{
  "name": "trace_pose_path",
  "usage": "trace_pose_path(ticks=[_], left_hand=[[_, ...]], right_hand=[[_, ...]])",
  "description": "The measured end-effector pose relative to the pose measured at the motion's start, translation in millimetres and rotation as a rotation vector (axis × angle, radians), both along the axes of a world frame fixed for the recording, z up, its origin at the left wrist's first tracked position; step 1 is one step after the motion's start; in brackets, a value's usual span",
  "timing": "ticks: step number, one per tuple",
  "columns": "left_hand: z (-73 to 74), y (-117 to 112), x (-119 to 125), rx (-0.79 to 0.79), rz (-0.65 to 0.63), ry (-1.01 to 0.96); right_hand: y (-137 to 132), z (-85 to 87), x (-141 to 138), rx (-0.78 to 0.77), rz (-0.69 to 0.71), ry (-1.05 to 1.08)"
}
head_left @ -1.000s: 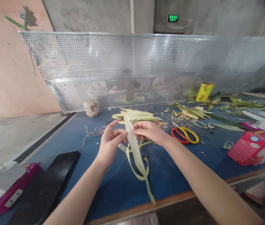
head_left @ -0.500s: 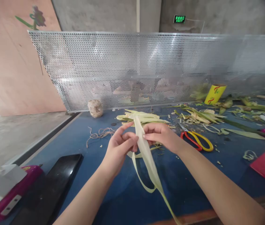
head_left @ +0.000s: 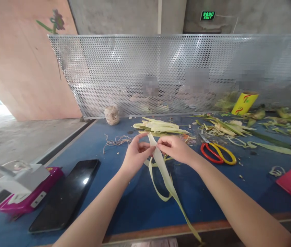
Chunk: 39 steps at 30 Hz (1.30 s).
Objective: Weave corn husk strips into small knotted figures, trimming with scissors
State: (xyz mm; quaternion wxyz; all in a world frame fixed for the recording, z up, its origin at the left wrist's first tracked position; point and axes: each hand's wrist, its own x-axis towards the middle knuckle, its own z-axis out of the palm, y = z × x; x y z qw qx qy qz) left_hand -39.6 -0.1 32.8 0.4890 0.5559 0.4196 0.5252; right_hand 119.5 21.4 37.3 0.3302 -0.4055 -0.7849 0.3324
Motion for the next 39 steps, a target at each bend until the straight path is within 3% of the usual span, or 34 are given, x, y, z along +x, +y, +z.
trace_pose_path(ticks=[9, 13, 17, 31, 39], left_hand=[[1.2, -1.8, -1.2, -0.044, -0.031, 0.072], [-0.1, -0.2, -2.1, -0.020, 0.007, 0.079], [0.3, -0.7, -2.4, 0.005, 0.040, 0.090], [-1.4, -0.7, -3.7, -0.016, 0.042, 0.097], [-4.3, -1.7, -1.9, 0.037, 0.074, 0.209]], right_hand=[[-0.5, -1.1, -0.8, 0.140, -0.014, -0.155], [-0.5, -1.6, -0.6, 0.138, 0.037, -0.146], [-0.2, -1.9, -0.7, 0.136, -0.011, -0.148], [1.1, -4.9, -2.3, 0.132, 0.034, -0.127], [0.7, -13.8, -12.8, 0.221, -0.073, -0.148]])
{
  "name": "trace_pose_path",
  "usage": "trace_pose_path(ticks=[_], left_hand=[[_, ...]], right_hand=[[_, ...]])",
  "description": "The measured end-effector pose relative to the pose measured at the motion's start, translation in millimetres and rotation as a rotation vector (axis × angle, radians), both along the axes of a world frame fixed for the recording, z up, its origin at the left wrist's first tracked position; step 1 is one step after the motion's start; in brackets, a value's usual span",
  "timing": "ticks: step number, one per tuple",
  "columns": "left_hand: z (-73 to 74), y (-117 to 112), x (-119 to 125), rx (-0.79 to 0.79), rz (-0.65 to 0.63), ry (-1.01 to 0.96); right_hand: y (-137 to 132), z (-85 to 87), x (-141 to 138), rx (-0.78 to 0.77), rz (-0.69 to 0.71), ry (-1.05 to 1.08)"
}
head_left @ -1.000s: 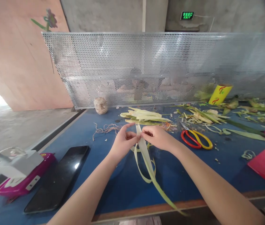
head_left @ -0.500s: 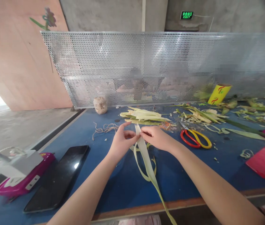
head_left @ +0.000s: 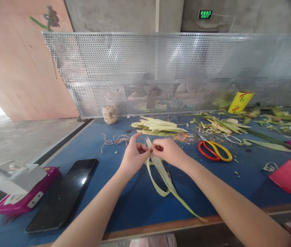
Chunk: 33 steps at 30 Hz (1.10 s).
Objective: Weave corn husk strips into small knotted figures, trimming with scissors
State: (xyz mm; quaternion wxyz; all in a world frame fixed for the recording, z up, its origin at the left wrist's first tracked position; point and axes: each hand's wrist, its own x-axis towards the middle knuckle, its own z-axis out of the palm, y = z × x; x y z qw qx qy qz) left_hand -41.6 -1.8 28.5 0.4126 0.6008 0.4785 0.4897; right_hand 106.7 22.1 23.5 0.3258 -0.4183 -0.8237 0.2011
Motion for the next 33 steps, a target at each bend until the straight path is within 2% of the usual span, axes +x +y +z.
trace_pose_path(ticks=[12, 15, 18, 22, 27, 33], left_hand=[[-3.1, -0.4, -2.0, 0.022, 0.100, 0.173], [-6.2, 1.5, -2.0, 0.047, 0.100, 0.190], [-8.6, 4.2, -0.7, 0.055, 0.035, 0.147], [-7.8, 5.5, 2.0, 0.044, -0.047, 0.086], [-5.7, 4.2, 1.0, 0.078, -0.015, 0.103], [-5.2, 3.3, 0.9, 0.059, -0.028, 0.074]], right_hand=[[0.3, -8.7, -8.1, 0.170, -0.086, -0.034], [1.1, -7.4, -6.6, 0.122, -0.080, -0.068], [1.7, -2.5, -2.1, 0.029, -0.066, -0.111], [2.6, 2.4, 3.4, 0.027, -0.065, -0.094], [2.6, 2.5, 5.5, -0.006, 0.024, -0.111], [-2.1, 6.5, 7.0, 0.009, 0.000, -0.161]])
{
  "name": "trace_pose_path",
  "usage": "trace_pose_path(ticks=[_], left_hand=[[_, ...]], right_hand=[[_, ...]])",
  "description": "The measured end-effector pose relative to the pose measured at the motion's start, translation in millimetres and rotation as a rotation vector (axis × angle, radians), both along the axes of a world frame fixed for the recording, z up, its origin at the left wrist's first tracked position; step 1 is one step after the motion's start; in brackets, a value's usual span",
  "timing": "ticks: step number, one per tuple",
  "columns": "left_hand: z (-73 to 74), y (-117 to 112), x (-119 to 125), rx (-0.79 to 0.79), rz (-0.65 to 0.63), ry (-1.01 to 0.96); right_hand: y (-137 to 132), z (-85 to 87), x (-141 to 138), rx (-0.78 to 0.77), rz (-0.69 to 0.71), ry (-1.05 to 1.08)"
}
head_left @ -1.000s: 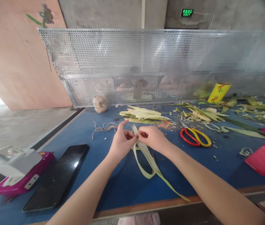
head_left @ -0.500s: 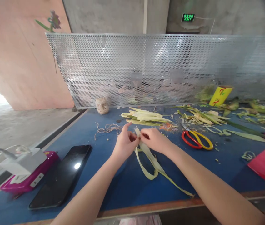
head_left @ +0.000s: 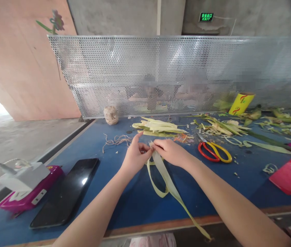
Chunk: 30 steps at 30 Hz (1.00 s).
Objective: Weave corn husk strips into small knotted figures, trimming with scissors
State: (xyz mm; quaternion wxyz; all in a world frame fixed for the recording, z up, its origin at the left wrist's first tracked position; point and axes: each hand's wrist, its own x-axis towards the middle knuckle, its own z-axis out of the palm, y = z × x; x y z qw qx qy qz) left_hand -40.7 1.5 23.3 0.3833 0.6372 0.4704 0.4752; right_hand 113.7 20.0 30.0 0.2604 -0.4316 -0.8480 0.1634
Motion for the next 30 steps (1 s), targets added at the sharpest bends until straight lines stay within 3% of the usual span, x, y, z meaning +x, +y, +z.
trace_pose_path(ticks=[13, 18, 23, 27, 30], left_hand=[[-0.5, -2.7, -1.2, -0.007, 0.118, 0.053], [0.5, -0.5, -1.4, -0.004, 0.103, 0.018], [2.9, 0.9, -2.4, 0.021, 0.116, 0.045], [0.1, 2.2, -3.9, -0.031, 0.114, -0.024], [-2.0, 3.3, -4.2, -0.054, 0.118, -0.100]], right_hand=[[2.5, -11.4, -13.8, 0.099, -0.038, 0.069], [0.8, -9.2, -14.6, 0.072, -0.083, 0.119], [-1.2, -7.0, -9.9, 0.019, -0.008, 0.195], [-6.1, -0.4, -7.4, 0.010, 0.077, 0.265], [-6.0, 5.1, -2.5, -0.013, 0.059, 0.372]])
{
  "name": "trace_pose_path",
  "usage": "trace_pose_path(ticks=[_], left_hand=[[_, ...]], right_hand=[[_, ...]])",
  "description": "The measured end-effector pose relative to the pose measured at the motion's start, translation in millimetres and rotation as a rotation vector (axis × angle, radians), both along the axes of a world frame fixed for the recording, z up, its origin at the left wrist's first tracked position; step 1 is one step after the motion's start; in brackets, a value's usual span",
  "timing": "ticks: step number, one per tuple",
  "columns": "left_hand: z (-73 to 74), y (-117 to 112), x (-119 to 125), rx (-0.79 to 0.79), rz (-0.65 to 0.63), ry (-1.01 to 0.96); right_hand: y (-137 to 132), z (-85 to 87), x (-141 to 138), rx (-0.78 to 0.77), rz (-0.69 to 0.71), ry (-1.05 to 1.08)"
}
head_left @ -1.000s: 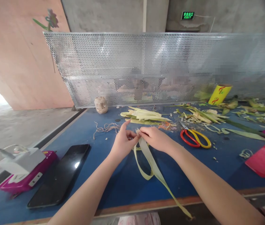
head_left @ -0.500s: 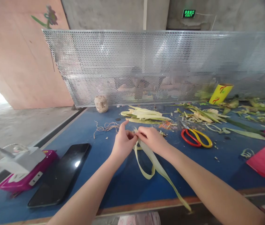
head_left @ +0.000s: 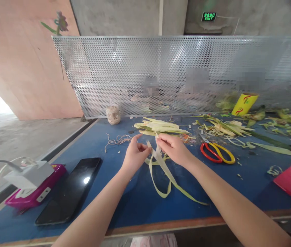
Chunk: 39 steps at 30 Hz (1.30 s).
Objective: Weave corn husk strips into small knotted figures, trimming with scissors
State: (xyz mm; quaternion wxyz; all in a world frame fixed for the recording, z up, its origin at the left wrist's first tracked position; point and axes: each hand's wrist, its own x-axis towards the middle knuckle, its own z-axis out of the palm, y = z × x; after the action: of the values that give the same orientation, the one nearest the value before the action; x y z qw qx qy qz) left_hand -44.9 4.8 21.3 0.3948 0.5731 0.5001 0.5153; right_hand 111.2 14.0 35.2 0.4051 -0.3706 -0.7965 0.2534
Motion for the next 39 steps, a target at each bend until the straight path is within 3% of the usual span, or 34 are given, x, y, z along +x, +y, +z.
trace_pose_path(ticks=[3, 8, 13, 19, 28, 32, 36, 39], left_hand=[[2.6, -0.1, 1.1, -0.006, 0.000, -0.059], [12.2, -1.7, 1.6, -0.036, 0.049, -0.118], [14.2, -3.9, 1.5, -0.023, 0.060, -0.133], [12.1, -5.9, 2.3, -0.051, -0.034, -0.111], [10.4, -11.2, 5.0, 0.226, -0.003, 0.092], [13.6, -21.0, 7.8, 0.295, -0.120, 0.069], [23.4, -30.7, 8.2, 0.346, -0.295, -0.048], [34.7, -38.6, 5.0, 0.283, -0.398, -0.148]], right_hand=[[5.1, 1.4, 5.8, -0.096, -0.016, 0.071], [10.3, -2.8, 7.3, -0.286, 0.079, 0.030], [9.6, -5.1, 4.3, -0.234, 0.055, -0.029], [9.4, -2.8, 4.2, -0.230, -0.035, 0.030], [17.2, -7.9, 4.7, -0.392, -0.064, 0.187], [25.0, -10.5, 8.3, -0.393, -0.127, 0.155], [41.2, -16.8, 19.2, -0.262, -0.290, 0.016], [54.0, -20.9, 32.3, -0.154, -0.423, -0.036]])
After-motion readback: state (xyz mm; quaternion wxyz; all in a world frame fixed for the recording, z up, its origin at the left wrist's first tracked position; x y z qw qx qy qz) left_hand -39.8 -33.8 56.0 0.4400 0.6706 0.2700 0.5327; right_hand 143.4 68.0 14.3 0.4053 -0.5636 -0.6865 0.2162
